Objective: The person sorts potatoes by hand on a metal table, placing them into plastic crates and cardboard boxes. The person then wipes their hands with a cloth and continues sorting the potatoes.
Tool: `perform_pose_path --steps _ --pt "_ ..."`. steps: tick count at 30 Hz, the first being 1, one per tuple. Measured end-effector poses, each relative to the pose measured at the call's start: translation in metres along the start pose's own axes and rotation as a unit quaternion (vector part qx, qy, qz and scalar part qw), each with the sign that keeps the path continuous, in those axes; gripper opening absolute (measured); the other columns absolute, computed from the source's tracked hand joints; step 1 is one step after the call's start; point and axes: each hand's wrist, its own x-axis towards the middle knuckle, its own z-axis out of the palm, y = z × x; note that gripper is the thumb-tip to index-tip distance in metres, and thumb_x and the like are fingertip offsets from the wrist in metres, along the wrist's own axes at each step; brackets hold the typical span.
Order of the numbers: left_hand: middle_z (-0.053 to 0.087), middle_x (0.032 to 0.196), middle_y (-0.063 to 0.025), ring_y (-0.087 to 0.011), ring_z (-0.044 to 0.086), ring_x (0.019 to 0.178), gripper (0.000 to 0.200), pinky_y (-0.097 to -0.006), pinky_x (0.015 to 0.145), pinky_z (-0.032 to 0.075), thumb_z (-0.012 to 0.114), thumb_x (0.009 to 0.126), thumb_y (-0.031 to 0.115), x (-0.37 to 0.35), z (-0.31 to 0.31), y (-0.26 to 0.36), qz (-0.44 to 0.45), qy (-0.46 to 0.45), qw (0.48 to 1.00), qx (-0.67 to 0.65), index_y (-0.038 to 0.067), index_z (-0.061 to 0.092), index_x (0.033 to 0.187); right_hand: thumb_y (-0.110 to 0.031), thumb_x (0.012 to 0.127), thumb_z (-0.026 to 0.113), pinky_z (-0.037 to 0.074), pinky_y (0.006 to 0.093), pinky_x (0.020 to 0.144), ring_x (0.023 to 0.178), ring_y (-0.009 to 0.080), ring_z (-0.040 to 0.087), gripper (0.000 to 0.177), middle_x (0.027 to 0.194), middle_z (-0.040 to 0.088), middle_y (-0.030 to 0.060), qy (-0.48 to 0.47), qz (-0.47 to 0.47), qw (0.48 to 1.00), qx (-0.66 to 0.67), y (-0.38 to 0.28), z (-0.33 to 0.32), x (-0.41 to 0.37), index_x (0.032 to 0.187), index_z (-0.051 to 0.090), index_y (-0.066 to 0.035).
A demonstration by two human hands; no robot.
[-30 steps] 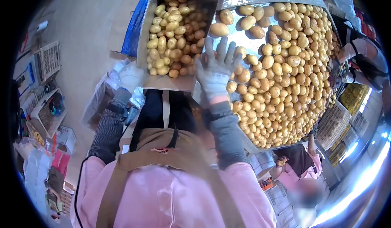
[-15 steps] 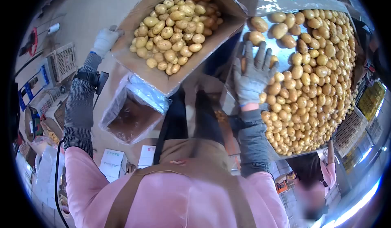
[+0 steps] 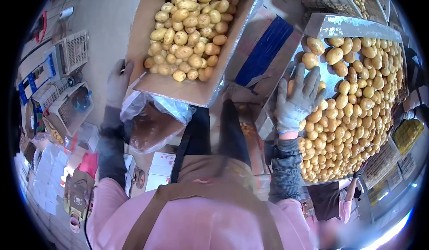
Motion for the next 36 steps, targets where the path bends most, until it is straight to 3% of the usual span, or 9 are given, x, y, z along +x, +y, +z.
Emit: perform_pose_path --steps 2,4,7,11,14,18,24,28,36 --pt "0.067 0.111 -0.0151 -0.0256 0.065 0.103 0.037 -0.0394 0.090 0.051 0.065 0.097 0.027 -0.058 0.022 0.005 -0.034 0.236 0.959 -0.155 -0.004 0.062 0.117 -0.041 0.093 0.064 0.015 0.0581 0.120 0.145 0.0342 0.037 0.064 0.160 0.034 0.0187 -0.001 0.000 1.000 -0.003 -0.001 0.000 0.000 0.151 0.047 -0.018" --pt "0.064 0.118 -0.0138 -0.0265 0.063 0.108 0.034 -0.0378 0.095 0.051 0.065 0.097 0.021 -0.115 0.061 -0.037 -0.251 0.262 0.886 -0.290 -0.004 0.061 0.121 -0.041 0.093 0.063 0.015 0.0576 0.120 0.145 0.0343 0.038 0.065 0.160 0.034 0.0189 -0.002 -0.002 1.000 -0.005 0.001 0.001 0.001 0.151 0.046 -0.018" --pt "0.065 0.112 -0.0151 -0.0244 0.064 0.102 0.034 -0.0370 0.085 0.052 0.063 0.099 0.022 -0.185 0.180 -0.069 -0.152 0.172 0.955 -0.190 -0.008 0.060 0.115 -0.041 0.093 0.063 0.014 0.0567 0.121 0.145 0.0342 0.038 0.065 0.160 0.034 0.0194 -0.002 0.001 1.000 -0.007 0.001 0.000 0.000 0.151 0.046 -0.018" --pt "0.071 0.092 -0.0183 -0.0274 0.066 0.076 0.038 -0.0415 0.069 0.052 0.063 0.098 0.027 -0.150 0.195 -0.028 -0.380 0.028 0.866 -0.325 -0.011 0.063 0.102 -0.040 0.092 0.064 0.014 0.0563 0.121 0.144 0.0336 0.040 0.064 0.159 0.035 0.0199 -0.009 0.019 1.000 -0.003 -0.003 -0.003 0.000 0.151 0.047 -0.018" --pt "0.067 0.073 -0.0262 -0.0348 0.065 0.065 0.060 -0.0481 0.064 0.052 0.061 0.097 0.046 -0.151 0.186 -0.107 -0.337 0.139 0.930 -0.046 -0.012 0.066 0.082 -0.040 0.092 0.064 0.015 0.0562 0.121 0.143 0.0336 0.040 0.064 0.159 0.036 0.0199 0.008 -0.001 1.000 0.005 0.002 0.001 0.001 0.150 0.048 -0.018" --pt "0.070 0.087 -0.0219 -0.0354 0.069 0.077 0.051 -0.0476 0.070 0.053 0.064 0.096 0.040 -0.125 0.021 -0.178 -0.252 0.207 0.943 0.070 -0.009 0.068 0.107 -0.044 0.093 0.062 0.015 0.0571 0.120 0.145 0.0318 0.039 0.064 0.159 0.037 0.0176 -0.002 0.004 1.000 0.002 0.005 0.000 0.000 0.150 0.048 -0.020" --pt "0.071 0.116 -0.0184 -0.0276 0.069 0.098 0.042 -0.0369 0.086 0.053 0.066 0.095 0.022 0.043 -0.148 -0.023 -0.066 0.305 0.919 -0.242 -0.012 0.064 0.119 -0.048 0.094 0.059 0.015 0.0572 0.121 0.144 0.0298 0.040 0.062 0.160 0.035 0.0132 -0.012 0.025 1.000 0.002 0.004 -0.004 -0.001 0.151 0.046 -0.027" --pt "0.074 0.109 -0.0186 -0.0364 0.071 0.098 0.039 -0.0445 0.085 0.053 0.064 0.093 0.034 0.130 -0.143 0.108 0.050 0.304 0.946 0.103 0.007 0.070 0.120 -0.049 0.094 0.059 0.015 0.0577 0.121 0.142 0.0291 0.042 0.063 0.160 0.036 0.0113 -0.013 0.025 1.000 0.003 0.007 -0.002 -0.002 0.152 0.045 -0.029" --pt "0.072 0.096 -0.0125 -0.0335 0.069 0.076 0.026 -0.0480 0.072 0.054 0.051 0.096 0.028 0.182 -0.028 0.345 0.694 0.133 0.640 0.303 0.012 0.071 0.099 -0.046 0.092 0.060 0.015 0.0607 0.119 0.139 0.0305 0.044 0.064 0.160 0.037 0.0088 -0.012 0.037 0.999 0.023 0.010 -0.003 -0.004 0.152 0.045 -0.029"
